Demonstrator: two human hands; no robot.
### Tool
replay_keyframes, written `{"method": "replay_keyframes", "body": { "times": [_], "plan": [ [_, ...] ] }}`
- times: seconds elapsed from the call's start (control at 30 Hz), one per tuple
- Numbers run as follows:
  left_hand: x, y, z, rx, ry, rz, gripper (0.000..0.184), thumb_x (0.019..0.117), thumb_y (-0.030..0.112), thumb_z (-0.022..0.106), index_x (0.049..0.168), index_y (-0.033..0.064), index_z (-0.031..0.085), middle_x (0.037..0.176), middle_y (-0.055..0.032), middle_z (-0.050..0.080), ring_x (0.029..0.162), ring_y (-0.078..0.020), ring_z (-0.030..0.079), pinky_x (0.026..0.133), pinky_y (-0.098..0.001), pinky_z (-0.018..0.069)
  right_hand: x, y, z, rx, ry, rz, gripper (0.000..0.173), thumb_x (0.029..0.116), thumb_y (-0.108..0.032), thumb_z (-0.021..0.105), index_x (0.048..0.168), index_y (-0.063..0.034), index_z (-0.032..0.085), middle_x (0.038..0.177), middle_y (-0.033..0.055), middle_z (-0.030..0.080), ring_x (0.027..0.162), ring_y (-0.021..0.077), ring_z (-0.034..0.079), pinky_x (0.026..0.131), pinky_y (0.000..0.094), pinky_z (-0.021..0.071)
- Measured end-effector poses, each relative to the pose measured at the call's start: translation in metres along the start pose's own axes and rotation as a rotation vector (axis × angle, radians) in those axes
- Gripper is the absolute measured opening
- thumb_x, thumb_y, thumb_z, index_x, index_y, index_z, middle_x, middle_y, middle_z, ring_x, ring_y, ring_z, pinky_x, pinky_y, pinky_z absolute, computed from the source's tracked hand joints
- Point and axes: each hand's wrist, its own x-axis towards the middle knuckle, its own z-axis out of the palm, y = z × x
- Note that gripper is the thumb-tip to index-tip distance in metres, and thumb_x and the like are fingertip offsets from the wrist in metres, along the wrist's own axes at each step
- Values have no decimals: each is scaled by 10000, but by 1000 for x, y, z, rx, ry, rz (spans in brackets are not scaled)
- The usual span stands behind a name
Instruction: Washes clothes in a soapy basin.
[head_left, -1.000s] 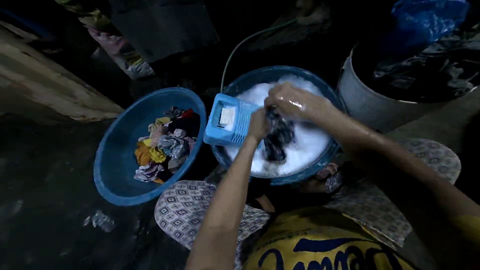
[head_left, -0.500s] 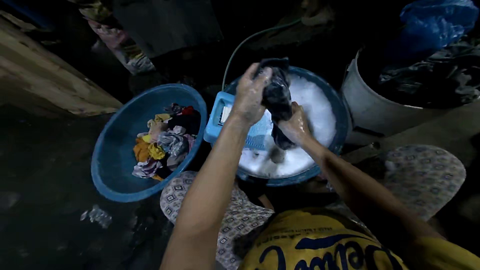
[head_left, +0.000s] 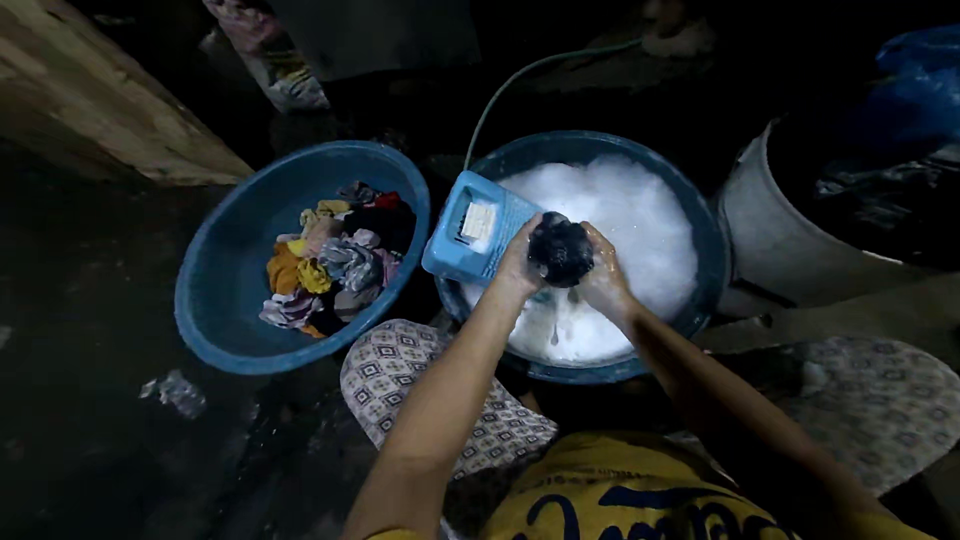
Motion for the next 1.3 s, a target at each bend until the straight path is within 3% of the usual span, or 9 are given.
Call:
{"method": "replay_keyframes", "body": {
  "times": [0.13,0.23,0.3,0.4,0.67,0.77,0.93,1.03,1.3],
  "plan": [
    [1,7,3,15,135,244,279,1048,326,530,1251,137,559,1014,-70,671,904,-194,669,777,-431,582,-7,36,-27,155,-147,407,670,835,-31,771,1429,-52,463,1293,144,610,1097,195,641,894,373,577],
    [3,5,12,182,184,476,346,938,163,713,1226,30,573,991,-108,692,866,-191,696,777,-407,612,-17,27,-27,660,-281,659,534,1072,-266,416,1528,-33,264,1321,208,617,1138,286,681,954,408,590],
    [2,-4,13,361,116,610,409,866,140,785,1189,-13,586,1060,-107,653,953,-163,657,857,-369,584,-11,6,-12,981,-160,660,663,1079,-564,280,1463,-32,375,1268,214,642,1125,311,684,961,451,594],
    [-7,-21,14,518,18,698,220,909,231,743,1029,64,664,948,-43,659,859,-117,647,771,-332,577,10,-10,2,1129,98,567,435,1100,-475,324,1160,-152,610,1004,45,695,931,172,693,824,399,607],
    [-4,-9,25,-50,193,411,324,1037,65,443,1353,114,495,1093,-89,690,927,-202,687,782,-393,578,18,0,3,799,136,169,246,1000,-71,481,1199,-72,625,1142,95,708,1061,210,683,863,394,600],
    [0,0,17,13,105,263,259,1060,114,440,1296,79,541,974,-42,680,859,-136,669,775,-341,578,26,3,-13,440,-44,-207,124,914,-72,594,872,-142,688,961,-2,719,1001,142,682,948,382,570],
    [14,-4,2,383,-292,194,337,1075,207,403,1353,119,572,919,19,670,734,-22,620,651,-201,539,28,-24,-38,-142,-505,-649,208,900,-209,674,744,-76,712,867,44,738,1001,177,697,1065,415,503],
    [21,-7,20,861,-458,372,284,1022,23,489,1244,-38,654,1112,-132,696,954,-114,639,882,-301,524,4,-38,-29,-582,-697,-802,145,825,-116,651,701,-59,700,763,125,709,839,342,715,811,562,567],
    [-10,-43,30,1585,-589,293,247,1049,105,528,1146,-35,707,1063,-202,716,1028,-334,680,911,-514,524,-52,-1,8,-1166,-1254,-455,133,911,-18,642,983,1,752,1019,232,729,958,432,720,779,610,588]
  ]
}}
